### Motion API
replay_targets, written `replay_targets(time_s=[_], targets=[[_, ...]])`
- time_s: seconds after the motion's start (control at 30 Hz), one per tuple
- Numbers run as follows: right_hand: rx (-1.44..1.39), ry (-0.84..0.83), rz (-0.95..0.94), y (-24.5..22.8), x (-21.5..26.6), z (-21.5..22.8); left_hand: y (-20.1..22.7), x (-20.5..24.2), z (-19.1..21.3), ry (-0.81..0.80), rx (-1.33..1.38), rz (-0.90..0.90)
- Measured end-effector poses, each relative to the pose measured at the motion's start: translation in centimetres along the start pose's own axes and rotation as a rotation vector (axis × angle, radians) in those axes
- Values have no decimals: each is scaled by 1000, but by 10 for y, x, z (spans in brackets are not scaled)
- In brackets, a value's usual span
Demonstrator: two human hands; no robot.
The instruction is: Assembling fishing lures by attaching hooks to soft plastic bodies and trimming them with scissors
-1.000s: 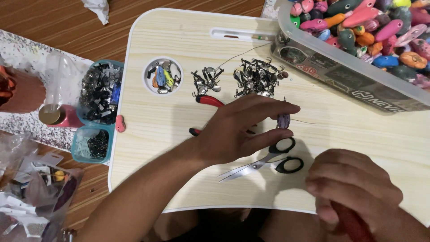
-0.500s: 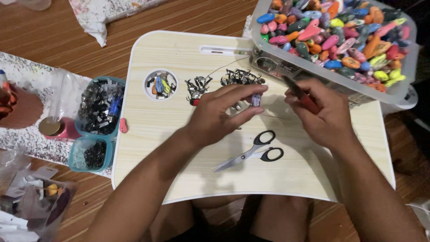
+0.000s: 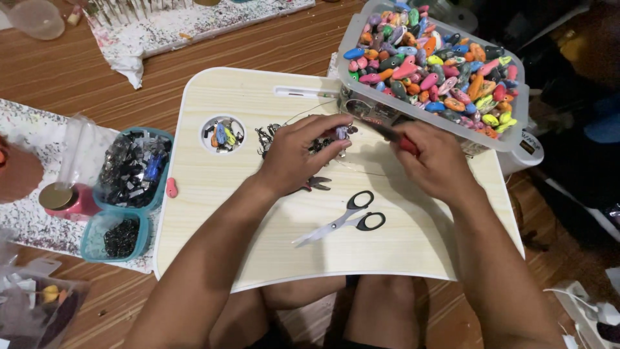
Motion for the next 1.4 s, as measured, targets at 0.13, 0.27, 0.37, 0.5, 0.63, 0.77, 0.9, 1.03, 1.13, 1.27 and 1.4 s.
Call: replay_targets(time_s=[0.13,0.27,0.37,0.5,0.63,0.77,0.9,1.03,1.13,1.27,1.4], targets=[[132,2,-3,16,10,-10,11,-2,7,-68,-12,-28],[271,23,-18,13,13,-9,15,-2,7,-77,-11,-42],[307,22,-31,15,14,-10,11,1,5,-68,-20,-55],[350,40,-48,15,16,-12,8,3,4,-55,-19,-69],[377,41,-76,20,17,-16,4,6,1,-53,-1,-45],[376,39,-77,19,17,-17,3,6,1,-64,7,-46],[376,58,-76,17,19,-16,0,9,0,-71,-38,-84],[337,64,-31,4,21,-11,-2,12,1,-85,-83,-132],[360,81,-23,8,20,-14,-5,14,1,-79,-111,-159],[375,102,-25,11,21,-16,-5,14,1,-82,-101,-173],[385,124,-13,8,22,-15,2,10,2,-81,-110,-183]])
Point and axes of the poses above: each hand's wrist, its own x-axis away from the middle knuckle, its own z-axis out of the back of the hand, y = z × x, the point moved 5 cm from there along -x, towards the middle knuckle, and after that the axes turned 14 degrees about -z, right-handed, at the moved point
